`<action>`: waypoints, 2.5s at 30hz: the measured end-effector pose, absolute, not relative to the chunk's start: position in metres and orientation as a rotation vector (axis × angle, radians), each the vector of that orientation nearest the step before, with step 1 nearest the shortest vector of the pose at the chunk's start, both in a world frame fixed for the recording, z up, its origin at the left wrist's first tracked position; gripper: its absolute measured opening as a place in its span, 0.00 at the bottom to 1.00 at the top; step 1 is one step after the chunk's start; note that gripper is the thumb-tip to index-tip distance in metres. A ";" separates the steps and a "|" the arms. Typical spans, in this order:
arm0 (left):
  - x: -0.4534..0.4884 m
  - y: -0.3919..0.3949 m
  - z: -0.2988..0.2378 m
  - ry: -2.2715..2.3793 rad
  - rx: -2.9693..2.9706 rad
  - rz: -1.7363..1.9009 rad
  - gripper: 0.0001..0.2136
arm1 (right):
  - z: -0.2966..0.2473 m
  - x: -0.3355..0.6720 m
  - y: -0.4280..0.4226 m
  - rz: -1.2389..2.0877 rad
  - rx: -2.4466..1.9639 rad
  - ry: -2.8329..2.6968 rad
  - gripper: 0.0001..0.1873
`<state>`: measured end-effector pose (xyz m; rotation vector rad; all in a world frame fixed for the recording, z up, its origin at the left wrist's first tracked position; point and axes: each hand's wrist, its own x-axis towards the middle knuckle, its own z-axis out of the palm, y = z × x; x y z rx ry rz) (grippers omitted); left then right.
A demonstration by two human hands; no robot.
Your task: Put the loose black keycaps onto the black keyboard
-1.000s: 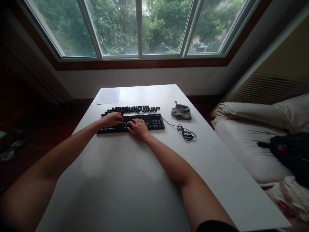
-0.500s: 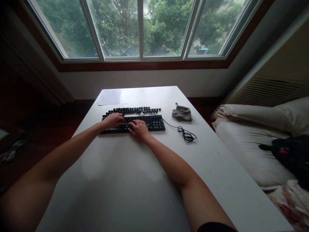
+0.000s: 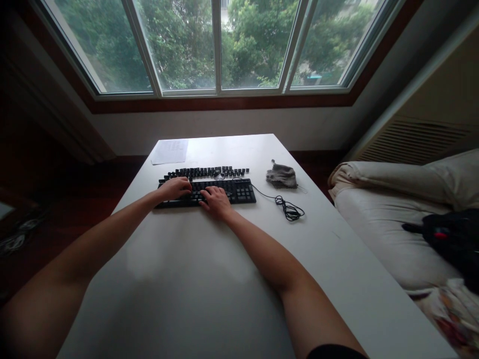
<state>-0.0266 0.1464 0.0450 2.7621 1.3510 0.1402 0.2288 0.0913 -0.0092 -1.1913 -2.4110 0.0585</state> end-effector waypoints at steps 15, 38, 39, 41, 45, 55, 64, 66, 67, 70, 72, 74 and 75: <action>-0.015 0.123 0.045 1.435 2.874 0.155 0.09 | -0.008 0.229 0.089 0.065 -1.200 -2.412 0.25; 0.005 0.061 0.000 1.782 2.688 0.466 0.35 | -0.007 0.227 0.086 0.063 -1.190 -2.384 0.25; 0.004 0.061 0.000 1.776 2.689 0.465 0.35 | -0.007 0.226 0.086 0.066 -1.192 -2.384 0.25; 0.004 0.061 0.001 1.768 2.699 0.460 0.34 | -0.006 0.225 0.085 0.071 -1.197 -2.381 0.25; 0.004 0.059 0.001 1.766 2.717 0.430 0.32 | -0.007 0.222 0.083 0.059 -1.212 -2.369 0.25; 0.009 0.064 0.001 1.831 2.662 0.560 0.30 | -0.006 0.224 0.082 0.075 -1.211 -2.376 0.26; 0.022 0.117 0.015 2.076 2.463 0.628 0.21 | -0.009 0.228 0.087 0.059 -1.183 -2.401 0.26; 0.025 0.125 0.016 2.107 2.410 0.575 0.21 | -0.010 0.229 0.088 0.062 -1.179 -2.404 0.26; 0.026 0.128 0.015 2.120 2.386 0.548 0.21 | -0.010 0.229 0.088 0.063 -1.178 -2.404 0.26; 0.028 0.135 0.012 2.139 2.365 0.523 0.21 | -0.010 0.230 0.088 0.062 -1.171 -2.405 0.26; 0.028 0.137 0.009 2.137 2.369 0.563 0.20 | -0.009 0.230 0.088 0.059 -1.165 -2.405 0.26; 0.027 0.140 0.006 2.122 2.371 0.612 0.19 | -0.009 0.230 0.088 0.059 -1.164 -2.407 0.26; 0.027 0.140 0.005 2.111 2.373 0.628 0.19 | -0.010 0.230 0.088 0.059 -1.168 -2.407 0.26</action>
